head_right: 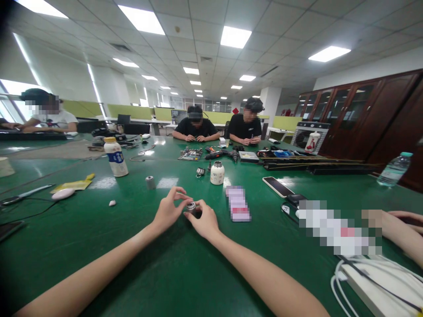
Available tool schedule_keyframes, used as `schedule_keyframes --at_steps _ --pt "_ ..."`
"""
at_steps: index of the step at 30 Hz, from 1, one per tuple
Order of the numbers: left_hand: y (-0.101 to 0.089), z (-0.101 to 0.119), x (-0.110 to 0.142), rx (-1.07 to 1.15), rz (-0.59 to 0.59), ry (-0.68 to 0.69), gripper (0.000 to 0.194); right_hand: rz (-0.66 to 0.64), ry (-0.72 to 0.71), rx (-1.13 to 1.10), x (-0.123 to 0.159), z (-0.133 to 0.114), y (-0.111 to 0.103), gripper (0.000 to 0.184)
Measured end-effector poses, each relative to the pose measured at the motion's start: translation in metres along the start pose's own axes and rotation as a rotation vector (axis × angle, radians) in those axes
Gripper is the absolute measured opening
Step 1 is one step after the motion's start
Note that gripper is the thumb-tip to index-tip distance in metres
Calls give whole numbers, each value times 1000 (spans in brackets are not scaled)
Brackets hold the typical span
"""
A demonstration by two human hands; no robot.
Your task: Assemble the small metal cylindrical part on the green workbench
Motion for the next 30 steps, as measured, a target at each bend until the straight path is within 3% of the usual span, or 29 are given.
schedule_keyframes --at_steps 9,15,21,27,30 --pt "-8 6 -2 46 -31 14 25 3 5 8 0 1 0 26" --pt "-4 5 0 26 -135 5 23 -2 3 17 0 0 0 25" --pt "-17 7 -5 -63 107 -9 21 10 17 1 0 1 0 29" --pt "-18 9 -5 8 -138 15 30 3 22 3 0 0 0 27" --pt "-13 9 -3 19 -138 11 26 3 15 4 0 1 0 27"
Point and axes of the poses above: each hand's wrist, its own x-axis away from the middle knuckle, its own y-axis out of the palm, z = x × y, the point moved 1 cm from there along -x, towards the middle knuckle, and after that the axes turned 11 degrees about -z, right-handed, at the moved point
